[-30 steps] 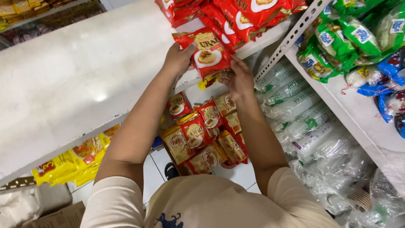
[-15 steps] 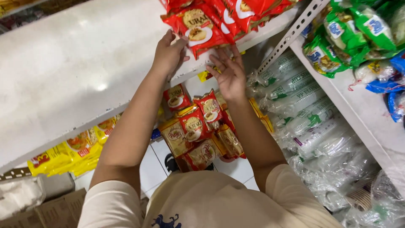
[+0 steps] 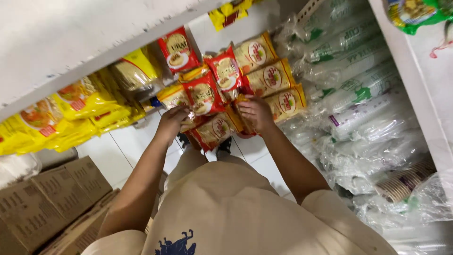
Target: The person organizes small packages of food on retail shelves, picking up items from lower shelves and placing them on higher shelves by hand while occasionally wiping the packages.
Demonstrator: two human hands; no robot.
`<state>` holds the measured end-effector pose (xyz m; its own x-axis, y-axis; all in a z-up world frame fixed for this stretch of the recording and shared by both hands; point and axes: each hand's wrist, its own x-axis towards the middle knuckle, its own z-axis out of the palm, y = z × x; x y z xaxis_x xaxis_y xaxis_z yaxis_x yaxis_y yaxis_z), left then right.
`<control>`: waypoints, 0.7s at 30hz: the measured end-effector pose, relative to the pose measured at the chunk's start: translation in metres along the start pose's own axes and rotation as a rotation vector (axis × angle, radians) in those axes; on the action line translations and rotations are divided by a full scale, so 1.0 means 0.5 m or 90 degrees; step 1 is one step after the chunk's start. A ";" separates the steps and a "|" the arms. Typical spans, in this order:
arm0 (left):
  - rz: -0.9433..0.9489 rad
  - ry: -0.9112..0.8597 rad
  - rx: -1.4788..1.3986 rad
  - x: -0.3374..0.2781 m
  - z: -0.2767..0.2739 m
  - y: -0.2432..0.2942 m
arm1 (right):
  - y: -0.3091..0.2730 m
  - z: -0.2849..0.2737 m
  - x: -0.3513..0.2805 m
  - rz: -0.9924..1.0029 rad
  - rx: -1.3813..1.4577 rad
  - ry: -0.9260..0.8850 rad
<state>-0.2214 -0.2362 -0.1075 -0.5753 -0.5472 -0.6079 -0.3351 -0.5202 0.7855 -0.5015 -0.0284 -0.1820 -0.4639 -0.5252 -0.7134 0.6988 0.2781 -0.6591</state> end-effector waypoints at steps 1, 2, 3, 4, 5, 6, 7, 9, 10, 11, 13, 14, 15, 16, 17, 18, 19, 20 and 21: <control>-0.008 0.017 0.019 0.017 -0.005 -0.040 | 0.039 -0.010 0.018 -0.005 0.000 -0.054; -0.033 0.029 0.032 0.036 -0.007 -0.071 | 0.069 -0.019 0.038 -0.013 -0.001 -0.110; -0.059 0.041 0.046 0.057 -0.007 -0.095 | 0.095 -0.023 0.055 -0.065 -0.111 -0.119; -0.080 0.052 0.060 0.084 -0.006 -0.108 | 0.114 -0.014 0.075 -0.122 -0.221 -0.130; -0.063 0.065 0.047 0.111 0.002 -0.120 | 0.127 0.002 0.090 -0.178 -0.331 -0.141; -0.047 0.078 0.033 0.136 0.015 -0.132 | 0.130 0.026 0.104 -0.207 -0.354 -0.145; -0.030 0.091 0.019 0.158 0.022 -0.141 | 0.128 0.057 0.112 -0.230 -0.371 -0.151; -0.015 0.115 0.008 0.195 0.035 -0.165 | 0.101 0.103 0.097 -0.160 -0.485 -0.117; -0.006 0.128 0.000 0.214 0.039 -0.182 | 0.080 0.116 0.082 -0.066 -0.587 -0.092; 0.002 0.138 -0.049 0.232 0.045 -0.205 | 0.062 0.134 0.072 0.005 -0.660 -0.085; 0.031 0.161 -0.146 0.281 0.061 -0.257 | 0.043 0.161 0.072 -0.025 -0.628 -0.081; 0.043 0.129 -0.110 0.296 0.063 -0.286 | 0.048 0.166 0.080 -0.067 -0.591 -0.076; 0.056 0.097 -0.072 0.306 0.062 -0.309 | 0.061 0.167 0.094 -0.109 -0.554 -0.071; 0.067 0.069 -0.034 0.304 0.058 -0.328 | 0.083 0.163 0.106 -0.146 -0.517 -0.069; 0.068 0.087 -0.066 0.295 0.063 -0.336 | 0.107 0.157 0.117 -0.183 -0.479 -0.067; 0.073 0.104 -0.097 0.286 0.077 -0.333 | 0.123 0.148 0.128 -0.148 -0.418 -0.095; 0.078 0.122 -0.127 0.270 0.091 -0.323 | 0.131 0.133 0.130 -0.113 -0.357 -0.122; 0.058 0.123 -0.131 0.251 0.103 -0.303 | 0.131 0.119 0.131 -0.080 -0.296 -0.146; 0.038 0.123 -0.135 0.226 0.114 -0.282 | 0.127 0.112 0.129 -0.065 -0.258 -0.159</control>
<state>-0.2814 -0.1872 -0.2804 -0.4293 -0.6858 -0.5876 -0.1298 -0.5970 0.7916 -0.4566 -0.0896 -0.2567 -0.3393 -0.7297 -0.5937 0.3654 0.4793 -0.7980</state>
